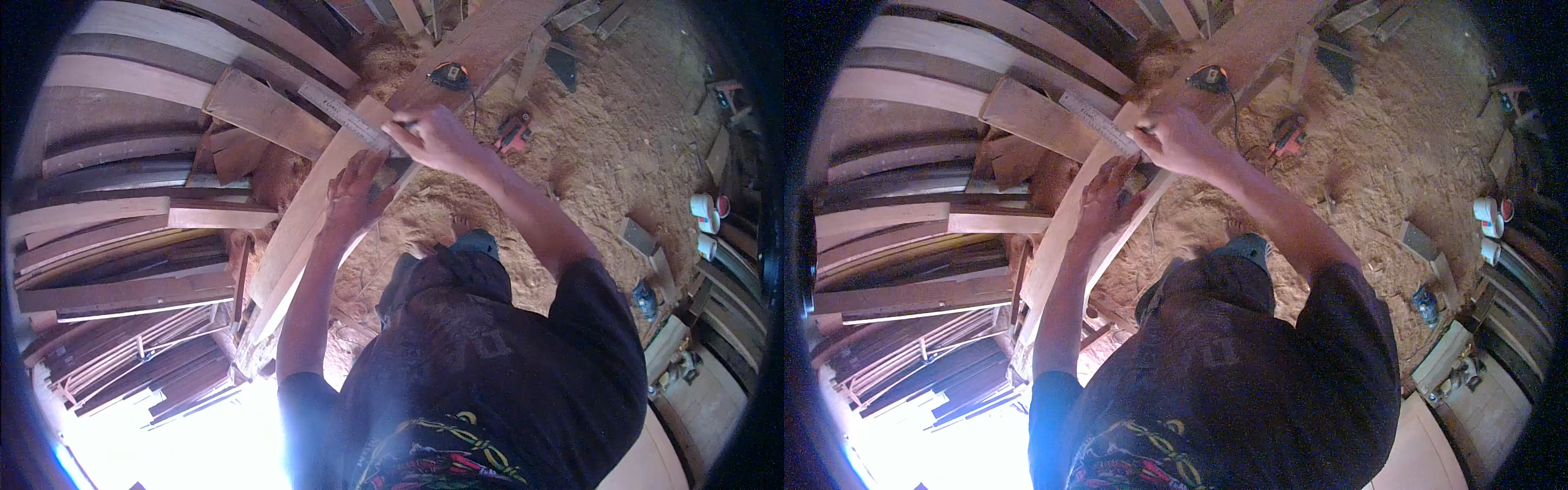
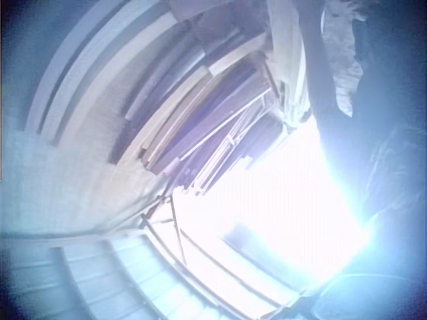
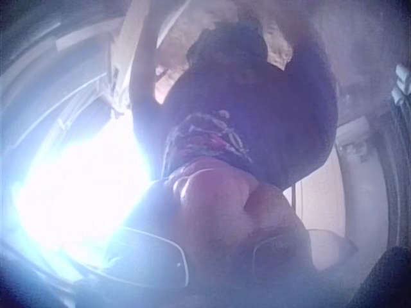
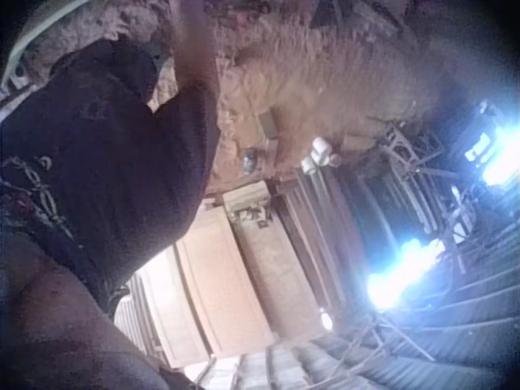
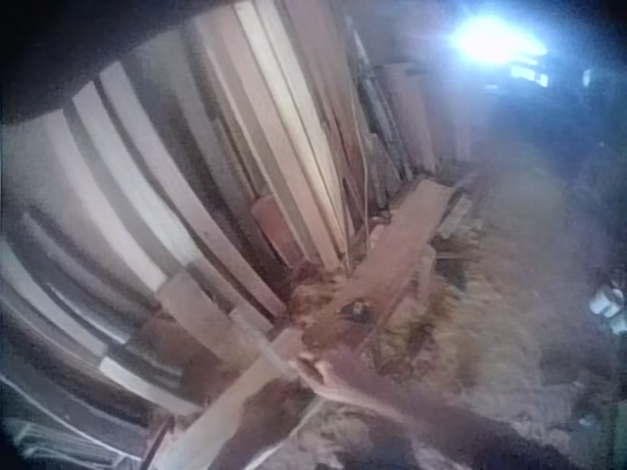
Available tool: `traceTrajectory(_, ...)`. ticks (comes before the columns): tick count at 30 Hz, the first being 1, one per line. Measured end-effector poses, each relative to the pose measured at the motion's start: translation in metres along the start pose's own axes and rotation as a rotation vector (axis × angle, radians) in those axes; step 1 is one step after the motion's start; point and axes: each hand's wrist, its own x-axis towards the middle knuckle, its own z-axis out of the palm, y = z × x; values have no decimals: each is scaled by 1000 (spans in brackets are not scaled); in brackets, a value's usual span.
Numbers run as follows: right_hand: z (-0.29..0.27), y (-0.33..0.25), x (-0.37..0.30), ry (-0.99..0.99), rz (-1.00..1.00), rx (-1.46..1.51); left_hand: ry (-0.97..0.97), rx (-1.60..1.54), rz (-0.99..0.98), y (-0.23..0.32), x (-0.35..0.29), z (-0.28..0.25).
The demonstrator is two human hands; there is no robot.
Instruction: The person uses a try square and pencil to mark straight lines on several wooden planks. They repeatedly position the square, draw lines, and move the planks to continue marking.
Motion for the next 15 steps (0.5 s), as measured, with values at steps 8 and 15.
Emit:
traceTrajectory(8, 18, -8, -75, 113, 700, 663, 50, -18, 75, 2, 0, -4)
traceTrajectory(15, 113, -24, -83, 157, 693, 937, 33, -80, 115, -4, -1, -11)
